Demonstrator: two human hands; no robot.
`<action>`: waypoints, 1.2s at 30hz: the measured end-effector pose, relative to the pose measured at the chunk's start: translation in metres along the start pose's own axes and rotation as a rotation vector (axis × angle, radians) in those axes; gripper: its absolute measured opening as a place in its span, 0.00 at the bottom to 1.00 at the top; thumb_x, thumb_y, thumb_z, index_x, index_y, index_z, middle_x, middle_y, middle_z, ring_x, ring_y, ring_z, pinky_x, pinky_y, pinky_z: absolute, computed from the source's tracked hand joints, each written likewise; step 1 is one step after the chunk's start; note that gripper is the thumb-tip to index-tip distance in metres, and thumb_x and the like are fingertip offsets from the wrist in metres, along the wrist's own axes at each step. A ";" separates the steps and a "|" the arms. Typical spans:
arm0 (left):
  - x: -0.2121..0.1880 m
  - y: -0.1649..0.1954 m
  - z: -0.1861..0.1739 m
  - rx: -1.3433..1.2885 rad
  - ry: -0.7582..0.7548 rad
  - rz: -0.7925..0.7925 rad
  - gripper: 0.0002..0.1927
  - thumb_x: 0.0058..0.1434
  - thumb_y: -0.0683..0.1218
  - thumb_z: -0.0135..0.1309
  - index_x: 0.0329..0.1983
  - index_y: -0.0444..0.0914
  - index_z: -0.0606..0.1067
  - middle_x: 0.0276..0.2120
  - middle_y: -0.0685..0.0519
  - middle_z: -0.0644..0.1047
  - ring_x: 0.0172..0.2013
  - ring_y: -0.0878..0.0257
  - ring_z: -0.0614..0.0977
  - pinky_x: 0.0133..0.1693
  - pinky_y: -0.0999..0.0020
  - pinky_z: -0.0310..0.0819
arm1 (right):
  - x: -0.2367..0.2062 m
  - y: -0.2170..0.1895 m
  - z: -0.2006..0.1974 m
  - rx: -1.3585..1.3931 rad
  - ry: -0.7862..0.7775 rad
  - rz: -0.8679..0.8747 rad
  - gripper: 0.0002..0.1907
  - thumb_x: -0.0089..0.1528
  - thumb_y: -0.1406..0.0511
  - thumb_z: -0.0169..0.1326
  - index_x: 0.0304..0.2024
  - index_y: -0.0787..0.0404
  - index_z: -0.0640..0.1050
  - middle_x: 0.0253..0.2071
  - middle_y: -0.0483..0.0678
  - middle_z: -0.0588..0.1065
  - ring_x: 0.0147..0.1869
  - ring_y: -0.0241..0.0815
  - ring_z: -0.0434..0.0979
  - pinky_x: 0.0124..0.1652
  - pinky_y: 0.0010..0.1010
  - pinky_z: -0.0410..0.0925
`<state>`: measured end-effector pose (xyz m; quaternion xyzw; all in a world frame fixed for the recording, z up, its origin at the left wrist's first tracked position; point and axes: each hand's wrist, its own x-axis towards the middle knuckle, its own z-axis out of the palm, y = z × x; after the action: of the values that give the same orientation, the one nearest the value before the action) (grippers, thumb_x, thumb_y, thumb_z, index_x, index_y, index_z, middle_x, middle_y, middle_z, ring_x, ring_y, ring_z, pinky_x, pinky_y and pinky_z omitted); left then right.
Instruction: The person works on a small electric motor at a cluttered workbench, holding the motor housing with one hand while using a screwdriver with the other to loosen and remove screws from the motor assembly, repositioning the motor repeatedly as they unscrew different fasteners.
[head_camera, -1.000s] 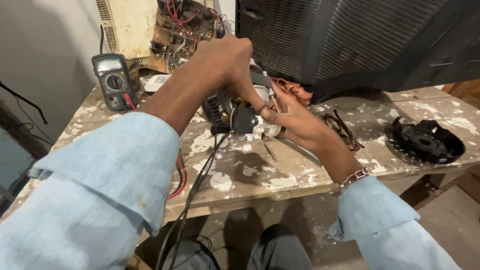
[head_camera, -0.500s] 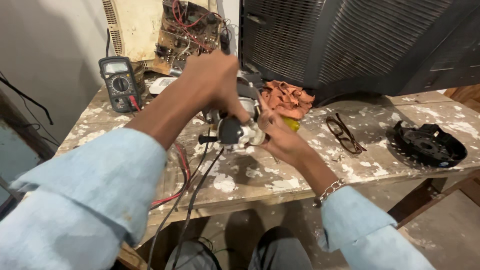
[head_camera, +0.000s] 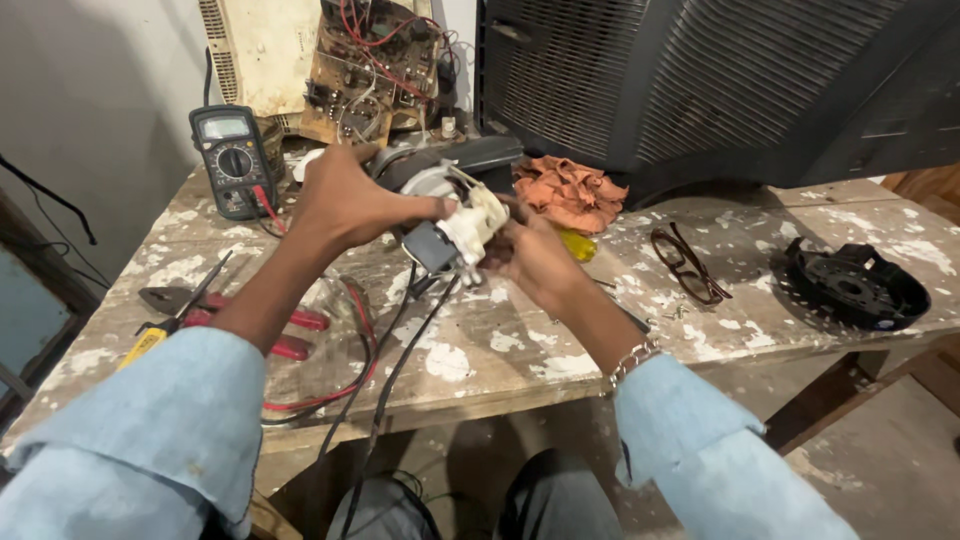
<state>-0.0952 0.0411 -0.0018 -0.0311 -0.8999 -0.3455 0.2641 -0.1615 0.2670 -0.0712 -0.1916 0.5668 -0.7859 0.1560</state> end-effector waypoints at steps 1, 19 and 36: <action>-0.002 -0.004 0.002 -0.032 -0.012 -0.084 0.45 0.33 0.68 0.71 0.43 0.29 0.83 0.32 0.44 0.84 0.30 0.58 0.85 0.36 0.63 0.78 | 0.004 -0.003 0.001 -0.047 0.041 -0.004 0.24 0.65 0.65 0.43 0.65 0.61 0.66 0.49 0.51 0.76 0.49 0.41 0.80 0.48 0.35 0.78; -0.032 -0.070 0.055 -0.344 0.120 -0.037 0.56 0.34 0.60 0.75 0.60 0.21 0.71 0.48 0.39 0.82 0.47 0.56 0.85 0.52 0.65 0.77 | 0.025 0.014 -0.005 -0.977 0.100 -0.241 0.17 0.69 0.62 0.51 0.57 0.63 0.77 0.52 0.53 0.80 0.56 0.44 0.79 0.54 0.34 0.69; -0.037 -0.103 0.069 -0.149 0.104 0.078 0.59 0.35 0.62 0.73 0.64 0.23 0.68 0.46 0.38 0.82 0.46 0.54 0.85 0.50 0.63 0.77 | -0.044 -0.005 -0.114 -1.419 0.221 -0.631 0.16 0.61 0.65 0.61 0.49 0.65 0.81 0.46 0.56 0.82 0.51 0.50 0.83 0.51 0.38 0.73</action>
<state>-0.1194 0.0112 -0.1252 -0.0680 -0.8550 -0.4020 0.3206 -0.1777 0.3836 -0.1041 -0.3179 0.8646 -0.2574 -0.2917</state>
